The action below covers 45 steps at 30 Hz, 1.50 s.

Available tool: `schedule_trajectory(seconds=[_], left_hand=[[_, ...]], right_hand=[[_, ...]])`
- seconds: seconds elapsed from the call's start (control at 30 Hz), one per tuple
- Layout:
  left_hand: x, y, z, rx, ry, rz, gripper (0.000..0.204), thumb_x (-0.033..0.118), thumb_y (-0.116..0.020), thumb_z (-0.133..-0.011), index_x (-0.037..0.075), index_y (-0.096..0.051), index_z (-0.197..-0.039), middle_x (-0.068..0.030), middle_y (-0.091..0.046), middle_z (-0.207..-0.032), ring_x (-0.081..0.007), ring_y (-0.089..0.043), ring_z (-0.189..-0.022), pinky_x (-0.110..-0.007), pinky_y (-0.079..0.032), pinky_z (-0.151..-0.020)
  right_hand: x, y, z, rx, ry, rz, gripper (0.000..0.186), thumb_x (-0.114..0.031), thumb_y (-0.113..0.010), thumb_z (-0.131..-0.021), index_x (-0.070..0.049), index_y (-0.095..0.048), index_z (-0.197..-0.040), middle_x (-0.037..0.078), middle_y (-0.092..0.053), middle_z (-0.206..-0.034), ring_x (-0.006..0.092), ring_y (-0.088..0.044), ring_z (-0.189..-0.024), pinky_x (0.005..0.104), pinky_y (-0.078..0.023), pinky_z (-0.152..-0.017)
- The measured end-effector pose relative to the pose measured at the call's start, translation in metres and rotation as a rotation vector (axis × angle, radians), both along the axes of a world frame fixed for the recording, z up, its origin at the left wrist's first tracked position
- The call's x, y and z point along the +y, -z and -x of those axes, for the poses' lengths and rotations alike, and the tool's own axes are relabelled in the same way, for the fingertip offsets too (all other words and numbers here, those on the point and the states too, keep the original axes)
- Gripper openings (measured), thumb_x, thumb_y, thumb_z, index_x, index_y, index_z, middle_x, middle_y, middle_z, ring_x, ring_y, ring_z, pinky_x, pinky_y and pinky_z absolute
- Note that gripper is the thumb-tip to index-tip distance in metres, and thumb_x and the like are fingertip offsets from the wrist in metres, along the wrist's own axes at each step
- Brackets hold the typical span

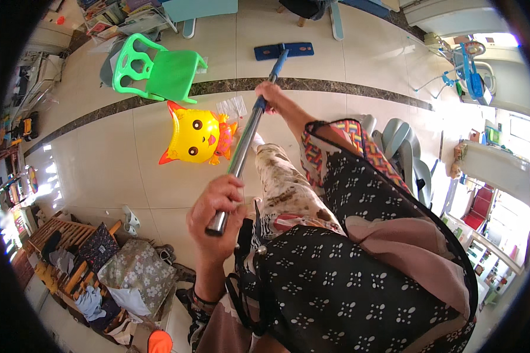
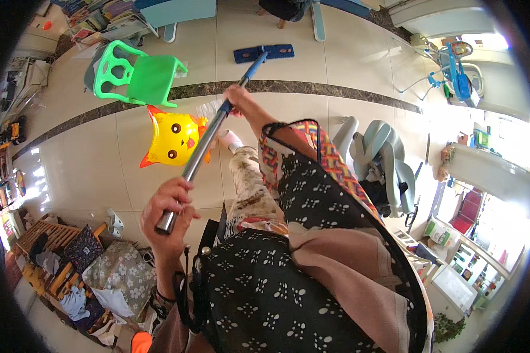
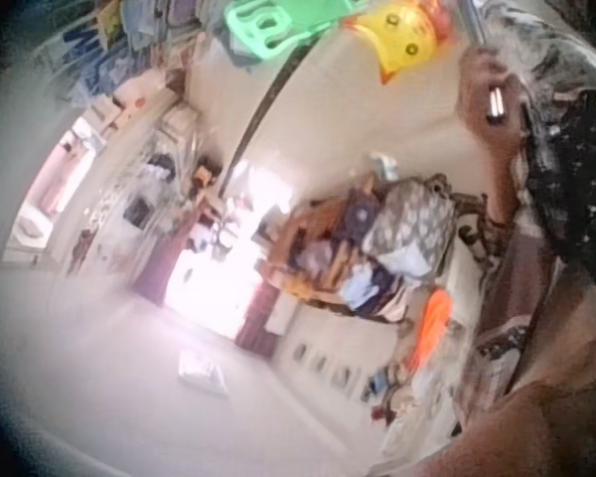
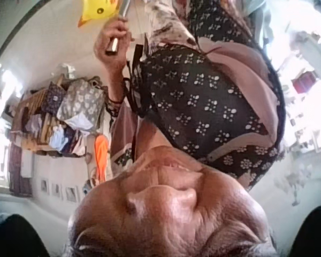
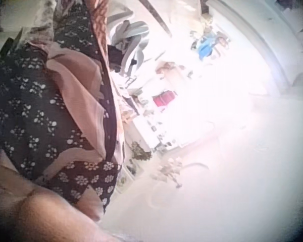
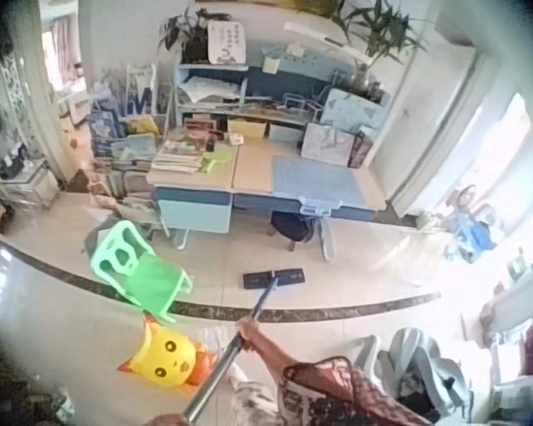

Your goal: The person mops the tiled floor using a blue flat mop, moving through a living area and into a bathroom. They navigate around furniture and toys, then return to the living area to continue mopping.

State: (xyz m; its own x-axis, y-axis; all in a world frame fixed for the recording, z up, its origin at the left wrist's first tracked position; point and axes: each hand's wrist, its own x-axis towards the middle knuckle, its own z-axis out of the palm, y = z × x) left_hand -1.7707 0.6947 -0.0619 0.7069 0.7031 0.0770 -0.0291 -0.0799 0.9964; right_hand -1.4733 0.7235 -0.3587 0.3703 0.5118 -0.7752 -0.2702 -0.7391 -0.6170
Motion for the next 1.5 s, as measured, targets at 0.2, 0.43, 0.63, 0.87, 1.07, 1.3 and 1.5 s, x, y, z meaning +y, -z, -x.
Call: schedule_trajectory(seconds=[0.2, 0.43, 0.63, 0.87, 1.07, 1.3, 1.5], left_hand=[[-0.134, -0.041, 0.142, 0.049, -0.038, -0.022, 0.021, -0.011, -0.070, -0.072, 0.001, -0.054, -0.079, -0.0133, -0.063, -0.080, -0.0344, -0.066, -0.088, -0.043, -0.052, -0.082], [-0.250, -0.100, 0.302, -0.012, -0.218, -0.062, 0.021, -0.007, -0.070, -0.072, 0.001, -0.052, -0.076, -0.0150, -0.062, -0.070, -0.0331, -0.067, -0.076, -0.040, -0.053, -0.068], [-0.336, -0.115, 0.382, -0.064, -0.430, 0.135, 0.020, -0.010, -0.063, -0.075, 0.002, -0.047, -0.080, -0.0187, -0.057, -0.075, -0.0349, -0.064, -0.078, -0.028, -0.052, -0.044], [-0.412, -0.115, 0.408, -0.039, -0.677, 0.067, 0.016, -0.004, -0.061, -0.077, 0.002, -0.046, -0.081, -0.0195, -0.057, -0.075, -0.0380, -0.065, -0.079, -0.041, -0.059, -0.054], [-0.445, -0.105, 0.365, 0.204, -0.615, -0.069, 0.008, 0.002, -0.051, -0.089, -0.003, -0.052, -0.082, -0.0207, -0.063, -0.085, -0.0412, -0.066, -0.091, -0.037, -0.061, -0.052], [-0.480, -0.108, 0.298, 0.227, -0.641, -0.119, 0.012, -0.004, -0.041, -0.087, -0.005, -0.052, -0.082, -0.0201, -0.063, -0.082, -0.0420, -0.067, -0.089, -0.041, -0.063, -0.062], [-0.525, -0.118, 0.275, 0.248, -0.692, -0.040, 0.013, -0.006, -0.041, -0.086, -0.003, -0.051, -0.078, -0.0223, -0.063, -0.081, -0.0418, -0.068, -0.084, -0.040, -0.061, -0.055]], right_hand=[[-0.144, 0.002, 0.153, -0.001, -0.070, -0.042, 0.034, -0.033, -0.049, -0.091, -0.002, -0.058, -0.078, 0.015, -0.055, -0.052, 0.0256, -0.055, -0.035, 0.0403, -0.042, -0.029], [-0.292, -0.069, 0.347, 0.105, -0.224, 0.019, 0.037, -0.030, -0.046, -0.096, 0.000, -0.061, -0.082, 0.012, -0.059, -0.056, 0.0255, -0.060, -0.040, 0.0432, -0.050, -0.037], [-0.361, -0.089, 0.423, 0.160, -0.400, 0.114, 0.036, -0.021, -0.045, -0.092, 0.002, -0.060, -0.069, 0.016, -0.062, -0.056, 0.0252, -0.063, -0.043, 0.0397, -0.051, -0.037], [-0.383, -0.059, 0.447, -0.091, -0.833, -0.149, 0.032, -0.014, -0.047, -0.092, 0.001, -0.066, -0.071, 0.013, -0.067, -0.059, 0.0215, -0.067, -0.048, 0.0349, -0.054, -0.044], [-0.360, -0.094, 0.435, -0.012, -0.789, 0.187, 0.028, -0.015, -0.051, -0.090, -0.001, -0.072, -0.079, 0.008, -0.069, -0.063, 0.0188, -0.067, -0.050, 0.0339, -0.054, -0.045], [-0.414, -0.101, 0.383, 0.132, -0.399, 0.034, 0.019, -0.019, -0.051, -0.092, -0.002, -0.056, -0.085, 0.013, -0.065, -0.060, 0.0205, -0.065, -0.047, 0.0346, -0.052, -0.039], [-0.495, -0.102, 0.354, 0.056, -0.423, 0.070, 0.029, -0.021, -0.052, -0.090, 0.000, -0.064, -0.075, 0.013, -0.066, -0.062, 0.0212, -0.064, -0.046, 0.0349, -0.053, -0.042]])
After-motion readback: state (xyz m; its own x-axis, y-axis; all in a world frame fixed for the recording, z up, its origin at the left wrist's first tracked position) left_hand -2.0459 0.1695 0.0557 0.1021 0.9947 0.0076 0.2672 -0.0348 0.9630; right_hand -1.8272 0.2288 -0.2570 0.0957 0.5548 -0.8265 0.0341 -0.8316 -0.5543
